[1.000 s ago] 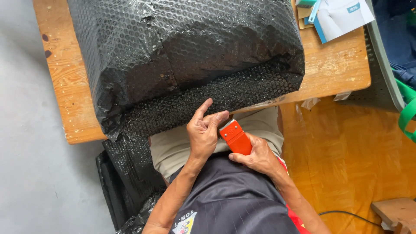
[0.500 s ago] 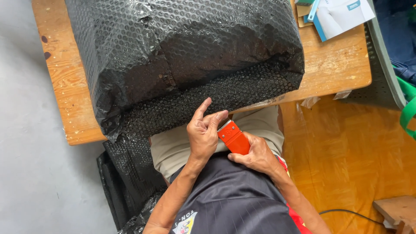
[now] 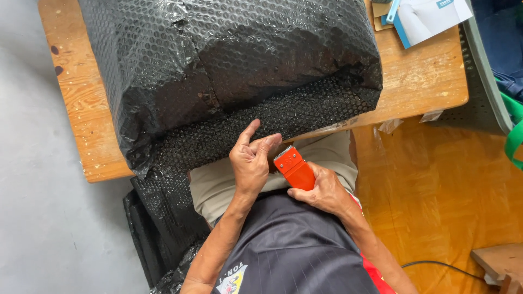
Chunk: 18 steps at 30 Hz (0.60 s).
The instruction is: Wrapping a large object in black bubble wrap and securing it with adhesive tape using a dispenser.
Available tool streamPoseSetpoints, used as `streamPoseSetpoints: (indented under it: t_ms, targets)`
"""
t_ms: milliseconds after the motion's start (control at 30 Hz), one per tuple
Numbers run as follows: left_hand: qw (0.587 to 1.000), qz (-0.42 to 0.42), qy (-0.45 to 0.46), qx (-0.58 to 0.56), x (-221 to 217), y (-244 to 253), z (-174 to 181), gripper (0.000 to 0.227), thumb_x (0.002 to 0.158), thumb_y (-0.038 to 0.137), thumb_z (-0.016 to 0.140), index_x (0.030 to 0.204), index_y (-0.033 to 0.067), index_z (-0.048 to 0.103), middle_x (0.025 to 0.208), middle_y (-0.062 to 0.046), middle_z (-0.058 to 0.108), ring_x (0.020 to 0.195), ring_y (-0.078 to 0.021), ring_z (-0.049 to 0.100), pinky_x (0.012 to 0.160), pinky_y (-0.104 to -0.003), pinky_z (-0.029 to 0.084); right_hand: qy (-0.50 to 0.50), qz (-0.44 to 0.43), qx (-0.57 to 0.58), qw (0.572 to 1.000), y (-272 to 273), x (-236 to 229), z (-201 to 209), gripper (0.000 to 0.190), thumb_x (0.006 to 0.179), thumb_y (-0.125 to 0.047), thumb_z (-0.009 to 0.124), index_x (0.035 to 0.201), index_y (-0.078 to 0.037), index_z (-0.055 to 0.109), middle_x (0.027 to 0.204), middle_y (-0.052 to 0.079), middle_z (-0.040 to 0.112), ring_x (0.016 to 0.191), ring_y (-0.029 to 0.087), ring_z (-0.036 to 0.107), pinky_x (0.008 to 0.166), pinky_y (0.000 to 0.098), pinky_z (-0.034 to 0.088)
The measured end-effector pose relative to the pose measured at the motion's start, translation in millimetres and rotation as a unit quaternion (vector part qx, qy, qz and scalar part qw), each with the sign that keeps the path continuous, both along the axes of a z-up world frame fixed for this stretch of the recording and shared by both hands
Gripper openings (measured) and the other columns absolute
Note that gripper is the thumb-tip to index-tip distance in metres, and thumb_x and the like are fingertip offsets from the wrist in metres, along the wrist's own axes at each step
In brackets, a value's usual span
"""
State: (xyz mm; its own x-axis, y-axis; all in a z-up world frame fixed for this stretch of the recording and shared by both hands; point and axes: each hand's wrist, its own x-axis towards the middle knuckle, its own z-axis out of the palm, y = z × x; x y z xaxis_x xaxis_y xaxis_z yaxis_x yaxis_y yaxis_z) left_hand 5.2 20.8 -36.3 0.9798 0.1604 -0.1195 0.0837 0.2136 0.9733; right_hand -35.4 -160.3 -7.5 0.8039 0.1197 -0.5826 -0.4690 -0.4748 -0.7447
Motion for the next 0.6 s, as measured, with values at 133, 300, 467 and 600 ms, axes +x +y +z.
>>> streamPoseSetpoints:
  t_ms: [133, 300, 467, 600]
  targets:
    - [1.0, 0.007, 0.003, -0.004, 1, -1, 7, 0.053, 0.098, 0.004, 0.066, 0.143, -0.0133, 0.045, 0.098, -0.025, 0.077, 0.091, -0.0264, 0.076, 0.088, -0.044, 0.064, -0.014, 0.007, -0.026, 1.0, 2, -1, 6, 0.034, 0.06, -0.024, 0.088, 0.085, -0.012, 0.069, 0.066, 0.013, 0.07, 0.064, 0.029, 0.07, 0.058, 0.0375, 0.054]
    - [1.0, -0.006, 0.008, -0.006, 0, -4, 15, 0.053, 0.097, 0.004, 0.066, 0.143, -0.0122, 0.045, 0.098, -0.024, 0.077, 0.089, -0.026, 0.076, 0.087, -0.043, 0.064, -0.02, 0.002, -0.021, 1.0, 3, -2, -1, 0.034, 0.058, -0.024, 0.087, 0.083, -0.011, 0.068, 0.065, 0.012, 0.071, 0.063, 0.028, 0.07, 0.058, 0.0379, 0.055]
    - [0.996, -0.023, -0.069, 0.047, -7, -8, 19, 0.053, 0.098, 0.001, 0.065, 0.145, -0.0105, 0.045, 0.098, -0.022, 0.078, 0.095, -0.0265, 0.075, 0.091, -0.046, 0.062, 0.006, -0.008, -0.027, 1.0, 4, -1, -4, 0.038, 0.059, -0.028, 0.089, 0.085, -0.01, 0.068, 0.067, 0.015, 0.071, 0.066, 0.03, 0.07, 0.061, 0.04, 0.054]
    - [0.95, -0.015, -0.227, 0.215, -12, -13, 11, 0.049, 0.094, 0.002, 0.07, 0.14, -0.0091, 0.054, 0.098, -0.017, 0.079, 0.096, -0.0291, 0.077, 0.094, -0.043, 0.06, 0.023, -0.018, -0.016, 0.999, 3, 1, -10, 0.04, 0.059, -0.028, 0.091, 0.085, -0.009, 0.068, 0.069, 0.015, 0.071, 0.069, 0.03, 0.07, 0.063, 0.0403, 0.054]
